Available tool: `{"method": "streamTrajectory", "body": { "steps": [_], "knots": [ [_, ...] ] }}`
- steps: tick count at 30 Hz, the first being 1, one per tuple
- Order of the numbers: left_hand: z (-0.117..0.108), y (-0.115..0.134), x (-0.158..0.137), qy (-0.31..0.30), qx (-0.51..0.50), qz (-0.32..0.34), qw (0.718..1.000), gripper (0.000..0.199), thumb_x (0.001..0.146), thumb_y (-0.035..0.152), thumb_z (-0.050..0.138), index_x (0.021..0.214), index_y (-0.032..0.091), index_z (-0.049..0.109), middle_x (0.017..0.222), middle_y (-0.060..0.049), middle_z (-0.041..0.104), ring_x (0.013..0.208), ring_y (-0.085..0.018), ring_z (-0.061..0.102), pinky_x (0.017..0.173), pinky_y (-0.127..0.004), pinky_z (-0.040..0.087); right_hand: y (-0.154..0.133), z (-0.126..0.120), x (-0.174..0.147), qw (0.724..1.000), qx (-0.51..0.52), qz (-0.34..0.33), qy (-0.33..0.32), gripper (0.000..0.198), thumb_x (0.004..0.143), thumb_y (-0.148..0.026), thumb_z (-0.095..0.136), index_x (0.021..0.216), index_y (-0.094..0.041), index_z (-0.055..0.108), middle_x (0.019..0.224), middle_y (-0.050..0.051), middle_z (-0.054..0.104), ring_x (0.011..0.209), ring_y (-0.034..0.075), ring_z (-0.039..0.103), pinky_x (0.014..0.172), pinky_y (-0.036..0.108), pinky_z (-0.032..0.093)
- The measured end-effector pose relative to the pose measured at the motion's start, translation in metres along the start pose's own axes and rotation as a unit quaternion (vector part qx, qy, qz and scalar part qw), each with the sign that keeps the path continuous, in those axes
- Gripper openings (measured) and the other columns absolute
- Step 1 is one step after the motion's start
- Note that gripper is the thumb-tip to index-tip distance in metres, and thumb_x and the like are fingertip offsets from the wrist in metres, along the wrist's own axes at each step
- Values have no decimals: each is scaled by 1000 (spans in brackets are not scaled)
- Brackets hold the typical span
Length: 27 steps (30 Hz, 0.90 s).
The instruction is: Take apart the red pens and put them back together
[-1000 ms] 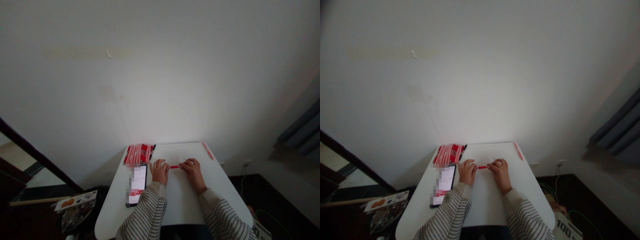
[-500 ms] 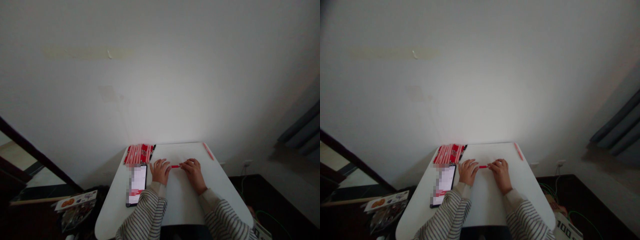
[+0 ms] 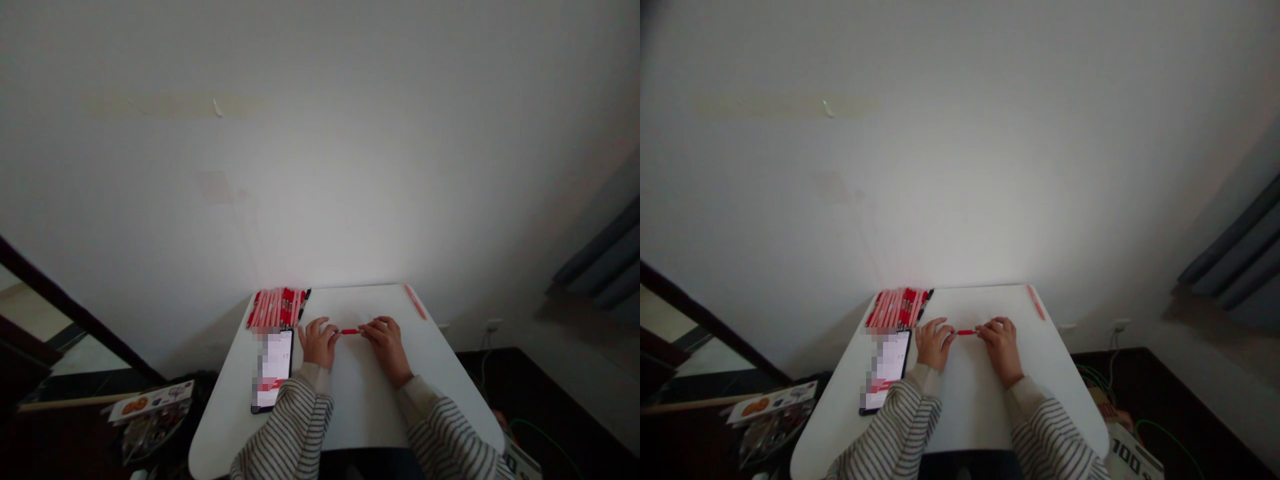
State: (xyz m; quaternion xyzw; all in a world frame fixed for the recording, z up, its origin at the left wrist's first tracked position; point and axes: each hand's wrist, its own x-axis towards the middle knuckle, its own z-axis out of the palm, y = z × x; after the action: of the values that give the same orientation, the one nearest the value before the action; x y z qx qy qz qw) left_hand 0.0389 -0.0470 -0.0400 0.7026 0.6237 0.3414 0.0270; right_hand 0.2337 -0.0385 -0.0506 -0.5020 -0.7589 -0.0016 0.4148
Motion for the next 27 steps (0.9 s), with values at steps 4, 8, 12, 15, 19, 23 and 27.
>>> {"method": "streamTrajectory", "body": {
  "steps": [4, 8, 12, 15, 19, 23, 27],
  "knots": [
    [3, -1, 0, 19, 4, 3, 1000, 14, 84, 33, 54, 85, 30, 68, 116, -3, 62, 114, -25, 50, 105, -63, 21, 2, 1, -1, 1000, -4, -3, -6, 23, 87, -27, 56, 105, -33, 69, 90, 3, 68, 99, 23, 47, 89, 41, 39],
    [6, -4, 0, 25, 6, 4, 1000, 14, 84, 32, 54, 86, 31, 68, 115, -3, 63, 113, -25, 51, 104, -63, 23, 3, 1, -1, 1000, -7, -1, 0, 23, 88, -29, 55, 105, -33, 69, 90, 3, 68, 98, 23, 48, 88, 40, 38],
    [7, -5, 0, 34, 9, 9, 999, 14, 84, 32, 55, 86, 31, 68, 114, -3, 62, 112, -24, 51, 104, -61, 26, 4, 1, -1, 1000, -10, 1, 1, 22, 88, -28, 55, 104, -32, 69, 90, 3, 68, 98, 22, 48, 88, 39, 38],
    [7, -5, 1, 43, 6, 10, 999, 13, 83, 32, 56, 85, 30, 68, 113, -3, 63, 111, -24, 52, 104, -60, 26, 5, 2, 0, 1000, -6, -1, 4, 22, 87, -29, 56, 105, -32, 69, 90, 3, 68, 98, 22, 48, 88, 38, 38],
    [10, -9, 2, 58, -2, 7, 998, 12, 82, 30, 57, 84, 27, 68, 110, -4, 63, 108, -23, 53, 102, -55, 30, 5, 1, 0, 1000, -5, 2, 5, 22, 88, -30, 55, 104, -32, 69, 89, 3, 68, 97, 22, 48, 88, 38, 39],
    [12, -14, 3, 69, -11, 14, 997, 14, 83, 30, 55, 84, 26, 68, 107, -4, 63, 105, -22, 53, 99, -50, 35, 4, 0, 1, 1000, -6, 7, 3, 20, 88, -31, 55, 100, -31, 71, 88, 3, 68, 96, 22, 49, 87, 39, 39],
    [13, -16, 3, 88, -19, 15, 996, 13, 83, 29, 55, 83, 25, 67, 105, -4, 63, 103, -21, 53, 98, -48, 36, 4, -1, 1, 1000, -10, 14, 6, 21, 89, -33, 52, 99, -30, 71, 88, 4, 68, 96, 22, 49, 87, 40, 39]
  ]
}}
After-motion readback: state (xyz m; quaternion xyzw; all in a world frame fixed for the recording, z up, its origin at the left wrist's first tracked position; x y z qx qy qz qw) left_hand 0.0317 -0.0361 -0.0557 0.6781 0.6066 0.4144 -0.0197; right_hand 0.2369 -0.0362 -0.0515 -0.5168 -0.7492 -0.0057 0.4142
